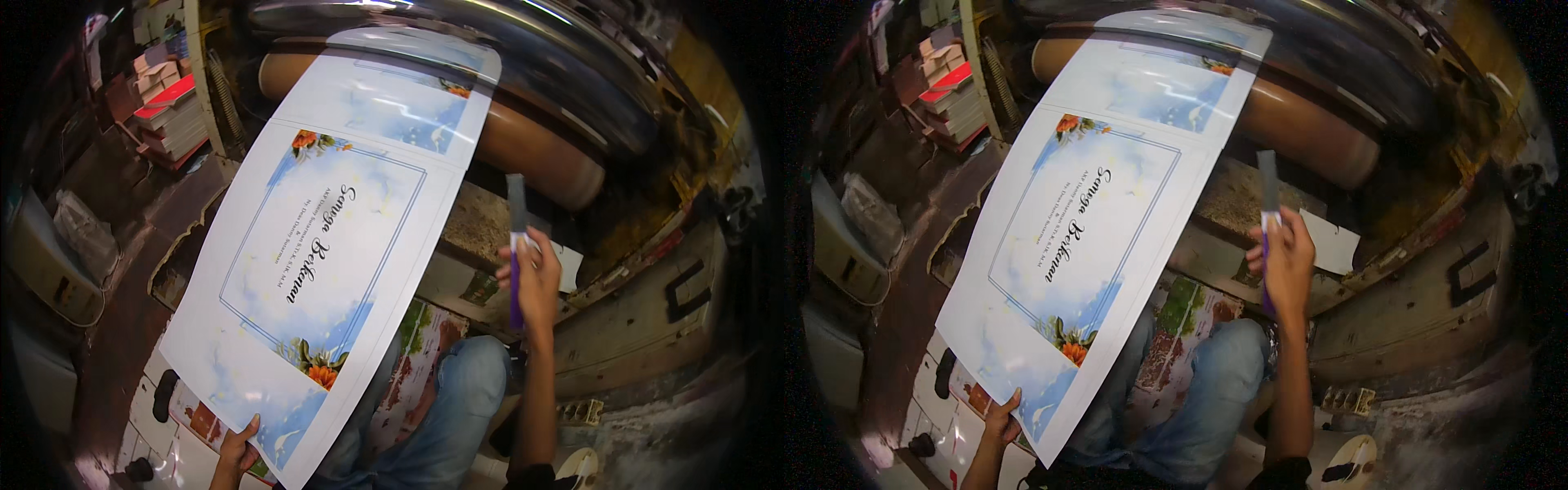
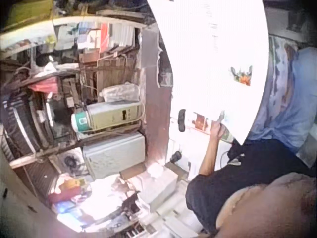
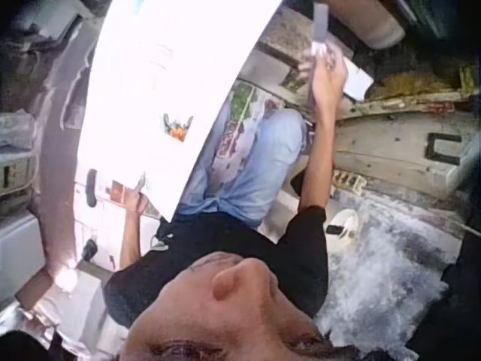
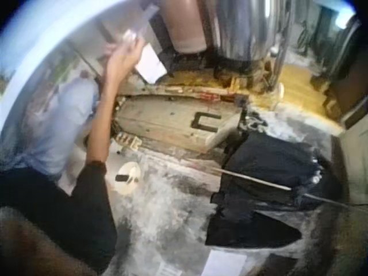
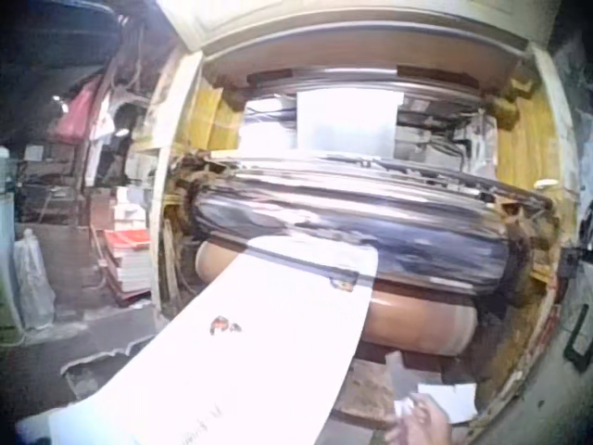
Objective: The person operates a laminating machine, cutting each laminated printed sheet with a utility knife as it emerges from the roller and stacking the finished sheets.
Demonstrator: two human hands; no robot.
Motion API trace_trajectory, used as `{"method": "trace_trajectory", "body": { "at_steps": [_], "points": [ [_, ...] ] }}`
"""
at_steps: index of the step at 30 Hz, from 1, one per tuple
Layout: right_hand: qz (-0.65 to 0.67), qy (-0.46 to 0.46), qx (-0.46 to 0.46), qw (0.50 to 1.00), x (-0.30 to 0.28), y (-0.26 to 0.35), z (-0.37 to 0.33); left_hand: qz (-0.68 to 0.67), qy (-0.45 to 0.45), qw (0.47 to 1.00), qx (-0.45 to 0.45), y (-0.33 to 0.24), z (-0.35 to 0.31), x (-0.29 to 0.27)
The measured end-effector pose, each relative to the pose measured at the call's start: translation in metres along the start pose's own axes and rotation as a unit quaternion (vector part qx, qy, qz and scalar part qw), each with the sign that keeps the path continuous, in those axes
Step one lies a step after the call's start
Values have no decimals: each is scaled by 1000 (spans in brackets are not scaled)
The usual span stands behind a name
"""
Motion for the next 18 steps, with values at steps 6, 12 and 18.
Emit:
{"method": "trace_trajectory", "body": {
  "at_steps": [6, 12, 18],
  "points": [
    [13, 70, -1, 997, 63, -29, 122, 1, -17, 1000, -5, -10, 8, 13],
    [-18, 108, 37, 993, 76, -47, 134, 6, -5, 1000, -20, -25, 15, 18],
    [-324, -53, -458, 826, 65, -1, 188, -1, -23, 996, -92, -37, 32, 8]
  ]
}}
Point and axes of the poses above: each hand's wrist, its own z-axis towards the middle knuckle, its own x-axis out of the palm, y = z × x, the point moved 1 cm from there along z, towards the middle knuckle, and after that the axes turned 3 degrees about -y, right-handed, at the moved point
